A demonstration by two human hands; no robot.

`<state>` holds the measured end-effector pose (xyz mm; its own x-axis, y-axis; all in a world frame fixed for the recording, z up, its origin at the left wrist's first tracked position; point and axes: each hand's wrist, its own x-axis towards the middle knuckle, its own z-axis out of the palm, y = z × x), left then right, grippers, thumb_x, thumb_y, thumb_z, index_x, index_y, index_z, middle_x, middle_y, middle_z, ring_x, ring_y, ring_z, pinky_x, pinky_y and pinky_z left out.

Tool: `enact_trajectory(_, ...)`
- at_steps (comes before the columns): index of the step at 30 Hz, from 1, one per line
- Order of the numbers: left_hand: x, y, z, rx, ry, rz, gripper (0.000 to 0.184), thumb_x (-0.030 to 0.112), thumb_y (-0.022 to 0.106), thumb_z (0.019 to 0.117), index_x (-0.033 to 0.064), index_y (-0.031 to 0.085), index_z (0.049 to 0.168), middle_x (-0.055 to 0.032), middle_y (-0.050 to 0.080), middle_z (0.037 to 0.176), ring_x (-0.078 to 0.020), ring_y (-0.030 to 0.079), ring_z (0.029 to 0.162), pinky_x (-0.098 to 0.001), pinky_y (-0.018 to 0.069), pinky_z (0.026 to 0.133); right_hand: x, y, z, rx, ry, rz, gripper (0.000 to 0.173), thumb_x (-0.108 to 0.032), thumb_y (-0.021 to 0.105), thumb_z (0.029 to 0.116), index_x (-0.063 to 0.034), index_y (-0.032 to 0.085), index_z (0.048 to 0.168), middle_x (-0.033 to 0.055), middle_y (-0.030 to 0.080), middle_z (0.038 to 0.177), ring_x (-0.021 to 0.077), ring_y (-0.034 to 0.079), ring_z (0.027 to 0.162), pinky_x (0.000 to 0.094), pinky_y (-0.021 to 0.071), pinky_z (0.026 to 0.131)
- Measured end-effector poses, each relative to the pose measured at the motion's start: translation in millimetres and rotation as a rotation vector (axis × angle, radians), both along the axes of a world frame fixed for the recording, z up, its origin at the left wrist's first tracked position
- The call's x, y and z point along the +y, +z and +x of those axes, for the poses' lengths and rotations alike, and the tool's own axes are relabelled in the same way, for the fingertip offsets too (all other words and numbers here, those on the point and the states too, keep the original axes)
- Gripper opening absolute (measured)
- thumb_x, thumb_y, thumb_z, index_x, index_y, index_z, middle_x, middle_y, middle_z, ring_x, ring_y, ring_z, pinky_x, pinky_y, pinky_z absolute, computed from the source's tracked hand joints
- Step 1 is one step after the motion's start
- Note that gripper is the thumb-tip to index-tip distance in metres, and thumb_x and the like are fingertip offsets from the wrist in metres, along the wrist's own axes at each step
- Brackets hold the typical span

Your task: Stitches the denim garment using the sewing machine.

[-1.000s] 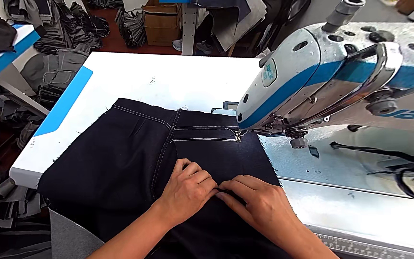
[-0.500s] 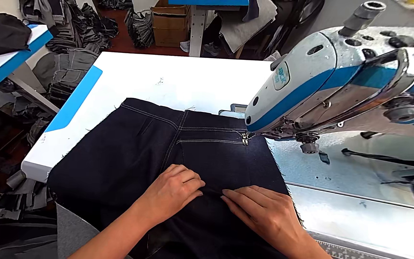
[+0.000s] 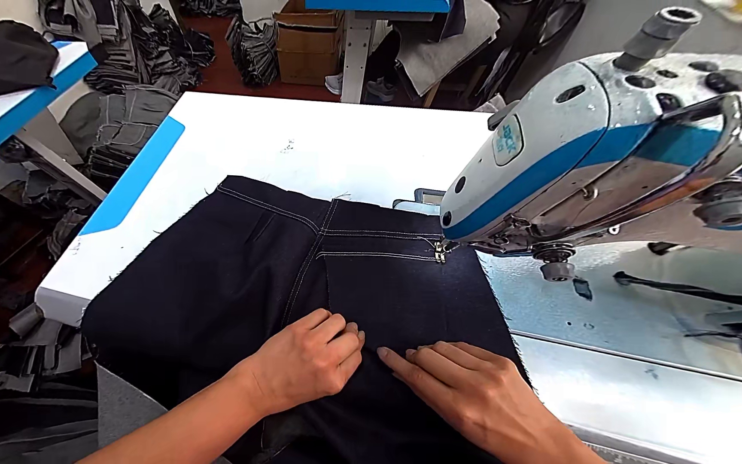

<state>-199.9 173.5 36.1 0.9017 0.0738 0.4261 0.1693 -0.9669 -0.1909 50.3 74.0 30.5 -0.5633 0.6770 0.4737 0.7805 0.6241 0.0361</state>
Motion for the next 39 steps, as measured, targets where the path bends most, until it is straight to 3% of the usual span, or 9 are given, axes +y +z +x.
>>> enact_trajectory(5,-10,10,-7,0.163,0.118,-0.146,0.032,-0.001,0.047,0.1006,0.0017,0.07,0.122,-0.0097,0.074,0.115,-0.0222,0.071,0.107,-0.0327,0.0559,0.092,2,3,-12,-0.087,-0.05,0.005,0.032,-0.024,0.048,0.108,-0.0137,0.072,0.125,0.0041,0.056,0.074,0.0211,0.053,0.059,0.0317,0.0371,0.048)
enact_trajectory(9,-5,13,20,-0.031,0.207,-0.348,0.021,0.0,0.058,0.0917,0.0089,0.076,0.098,-0.003,0.074,0.089,-0.0184,0.071,0.09,-0.0321,0.0562,0.086,5,4,-23,-0.149,-0.082,0.032,0.033,-0.024,0.045,0.1082,-0.0109,0.073,0.12,0.0049,0.055,0.073,0.0212,0.051,0.056,0.0311,0.0332,0.045)
enact_trajectory(11,-1,9,47,-0.121,0.219,-0.48,0.021,0.003,0.059,0.0957,0.0093,0.076,0.106,-0.0071,0.074,0.113,-0.0234,0.069,0.113,-0.0394,0.0526,0.102,5,3,-26,-0.158,-0.087,0.046,0.031,-0.019,0.045,0.1074,-0.0086,0.074,0.107,0.006,0.056,0.075,0.0209,0.052,0.057,0.0308,0.0347,0.045)
enact_trajectory(12,2,6,60,-0.1,0.227,-0.583,0.025,0.009,0.058,0.0999,0.0103,0.074,0.119,-0.0097,0.068,0.132,-0.0282,0.059,0.131,-0.0468,0.0447,0.113,4,3,-27,-0.163,-0.089,0.054,0.03,-0.018,0.045,0.1065,-0.0081,0.073,0.101,0.0063,0.056,0.076,0.0208,0.052,0.057,0.0307,0.0359,0.045)
enact_trajectory(14,10,3,78,0.06,0.276,-0.725,0.043,0.036,0.053,0.1049,0.0198,0.061,0.144,-0.0076,0.044,0.16,-0.0358,0.025,0.155,-0.0662,0.0157,0.122,2,3,-24,-0.14,-0.091,0.057,0.029,-0.02,0.047,0.1068,-0.0093,0.073,0.099,0.0054,0.055,0.075,0.0204,0.052,0.059,0.0307,0.0374,0.048)
enact_trajectory(17,15,5,84,0.271,0.316,-0.72,0.06,0.058,0.04,0.1041,0.0353,0.037,0.159,-0.0011,0.021,0.171,-0.0392,-0.002,0.158,-0.0792,-0.005,0.114,-5,-5,-8,0.107,-0.099,-0.039,0.021,-0.027,0.057,0.1039,-0.0158,0.075,0.108,0.0035,0.062,0.079,0.0185,0.06,0.069,0.0296,0.0469,0.06)
enact_trajectory(20,15,2,81,0.282,0.306,-0.649,0.065,0.065,0.035,0.1022,0.0367,0.031,0.161,-0.0032,0.02,0.171,-0.0429,-0.002,0.157,-0.0864,-0.0043,0.106,-14,-13,14,0.473,-0.205,-0.169,0.018,-0.024,0.061,0.1022,-0.0131,0.075,0.105,0.0078,0.072,0.092,0.0142,0.069,0.092,0.0229,0.0546,0.082)
enact_trajectory(24,15,6,81,0.336,0.298,-0.658,0.076,0.074,0.032,0.0971,0.0363,0.025,0.163,-0.0063,0.016,0.172,-0.0464,-0.003,0.156,-0.0875,-0.0035,0.105,-22,-20,22,0.445,-0.356,-0.19,0.02,-0.02,0.063,0.1013,-0.0044,0.074,0.107,0.0178,0.073,0.109,0.0242,0.067,0.114,0.0283,0.049,0.103)
enact_trajectory(39,20,5,78,0.347,0.273,-0.643,0.078,0.077,0.033,0.0949,0.0383,0.025,0.163,-0.004,0.017,0.172,-0.0445,0.001,0.157,-0.0862,-0.0019,0.107,-28,-25,20,0.355,-0.32,-0.158,0.023,-0.021,0.063,0.1013,-0.0034,0.074,0.113,0.0161,0.074,0.113,0.0261,0.066,0.118,0.0279,0.0454,0.108)
